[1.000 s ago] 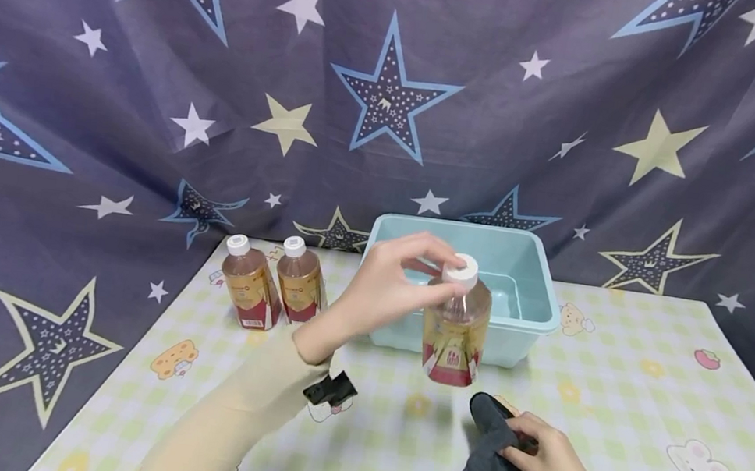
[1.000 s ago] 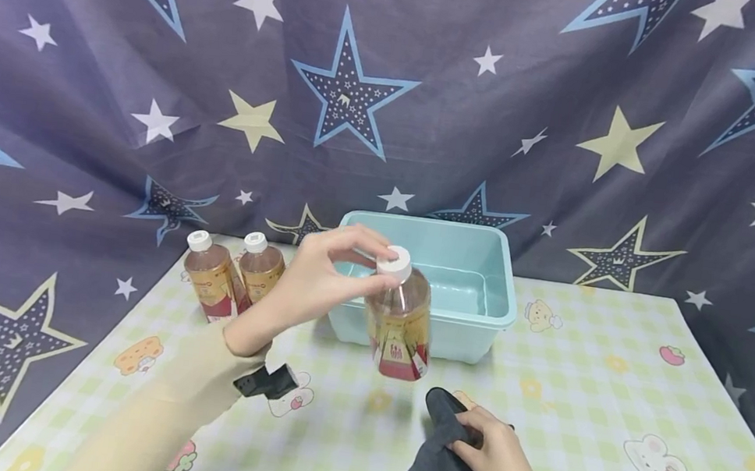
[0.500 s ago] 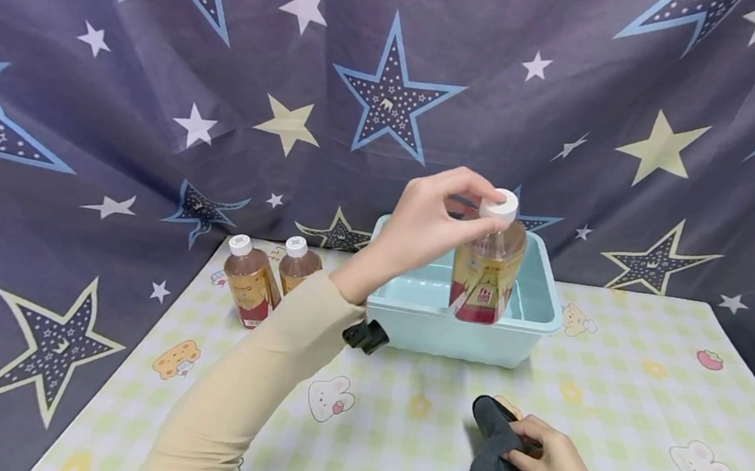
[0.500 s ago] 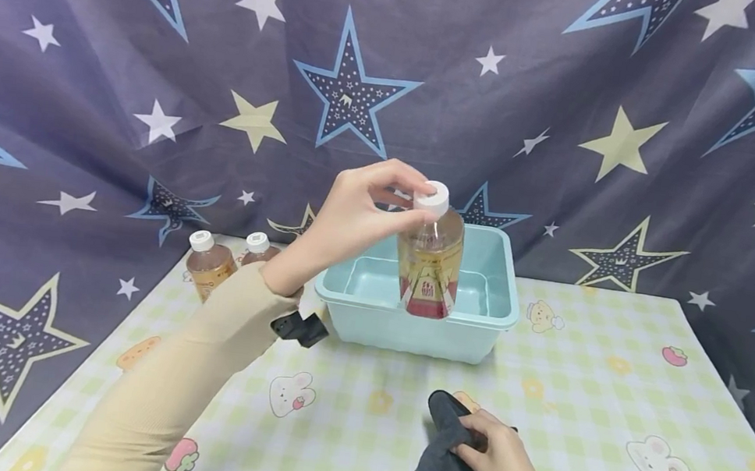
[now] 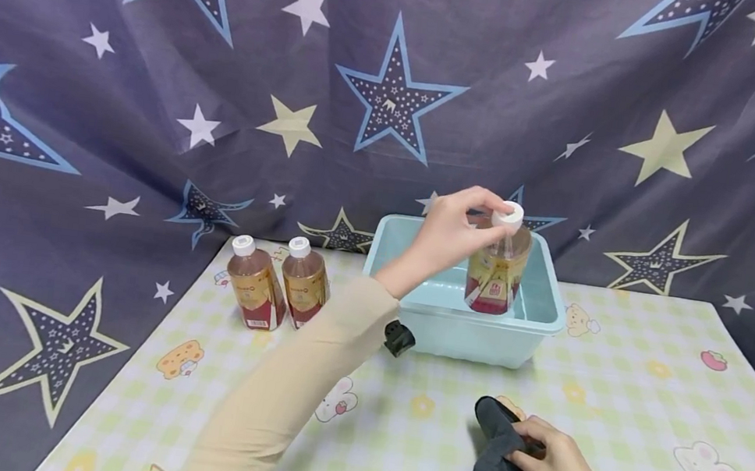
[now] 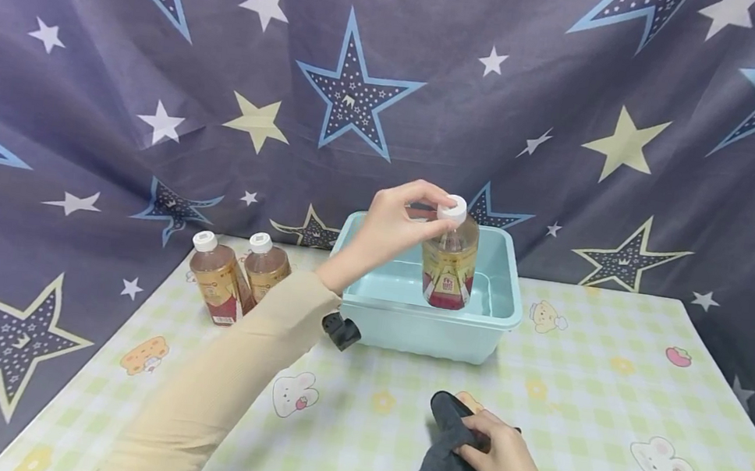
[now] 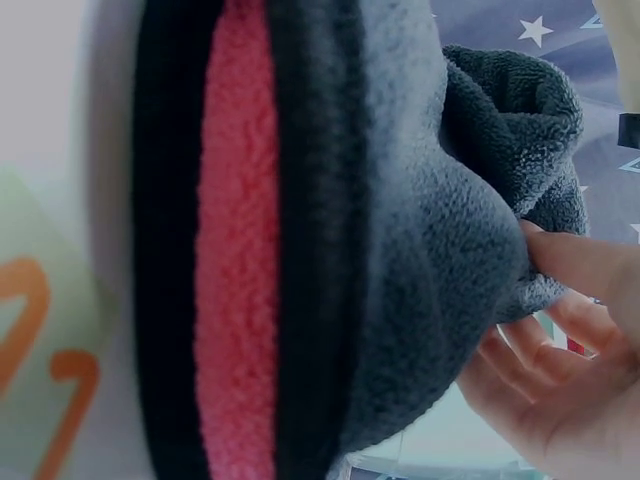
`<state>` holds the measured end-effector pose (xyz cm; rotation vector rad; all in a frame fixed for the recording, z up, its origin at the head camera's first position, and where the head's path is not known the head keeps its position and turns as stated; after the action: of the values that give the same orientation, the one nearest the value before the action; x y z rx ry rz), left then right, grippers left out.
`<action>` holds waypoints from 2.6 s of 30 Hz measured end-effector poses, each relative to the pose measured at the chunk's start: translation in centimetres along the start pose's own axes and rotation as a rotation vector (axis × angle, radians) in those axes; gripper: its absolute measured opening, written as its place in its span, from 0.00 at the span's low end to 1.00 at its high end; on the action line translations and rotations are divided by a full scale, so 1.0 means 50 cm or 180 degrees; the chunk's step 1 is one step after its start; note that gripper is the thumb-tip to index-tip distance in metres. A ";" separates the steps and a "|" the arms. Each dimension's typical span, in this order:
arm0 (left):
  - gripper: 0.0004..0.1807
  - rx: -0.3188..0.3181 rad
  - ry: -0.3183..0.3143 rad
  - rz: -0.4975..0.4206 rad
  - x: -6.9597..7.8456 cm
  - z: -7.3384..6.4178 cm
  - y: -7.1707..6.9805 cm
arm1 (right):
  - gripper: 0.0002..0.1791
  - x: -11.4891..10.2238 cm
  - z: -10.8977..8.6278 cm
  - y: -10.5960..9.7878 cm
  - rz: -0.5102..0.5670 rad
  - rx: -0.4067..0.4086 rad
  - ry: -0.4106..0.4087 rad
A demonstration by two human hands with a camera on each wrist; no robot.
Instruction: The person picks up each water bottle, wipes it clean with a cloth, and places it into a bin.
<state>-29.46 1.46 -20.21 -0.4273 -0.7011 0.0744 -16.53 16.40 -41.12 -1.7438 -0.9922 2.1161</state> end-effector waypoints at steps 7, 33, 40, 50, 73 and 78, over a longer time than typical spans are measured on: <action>0.08 0.0048 -0.0189 0.0049 -0.045 -0.008 0.035 | 0.09 0.001 0.001 0.001 0.0005 -0.0026 -0.0004; 0.09 -0.0290 -0.0614 0.0544 -0.134 -0.050 0.163 | 0.09 0.003 0.002 0.004 0.0008 -0.0066 -0.0006; 0.09 -0.0341 -0.0685 0.0738 -0.153 -0.052 0.178 | 0.08 0.004 0.002 0.003 -0.0035 -0.0024 -0.0021; 0.09 -0.0423 -0.0788 0.0711 -0.172 -0.059 0.192 | 0.08 0.006 0.002 0.003 -0.0008 -0.0019 -0.0054; 0.10 -0.0475 -0.1025 0.0410 -0.189 -0.063 0.185 | 0.08 0.004 0.000 0.000 -0.0021 -0.0013 -0.0016; 0.12 -0.0569 -0.0960 0.0404 -0.191 -0.067 0.179 | 0.08 0.005 -0.001 0.000 -0.0025 0.0001 -0.0022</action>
<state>-33.96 6.42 -31.95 -0.6402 -0.9812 0.2000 -16.55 16.55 -41.31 -1.7308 -0.9988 2.1185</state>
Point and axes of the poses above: each hand's wrist, its own z-axis towards the middle knuckle, its own y-axis out of the palm, x = y × z, the point moved 6 cm from there along z, towards the middle knuckle, and after that the axes turned 2 degrees about y, right-handed, at the moved point
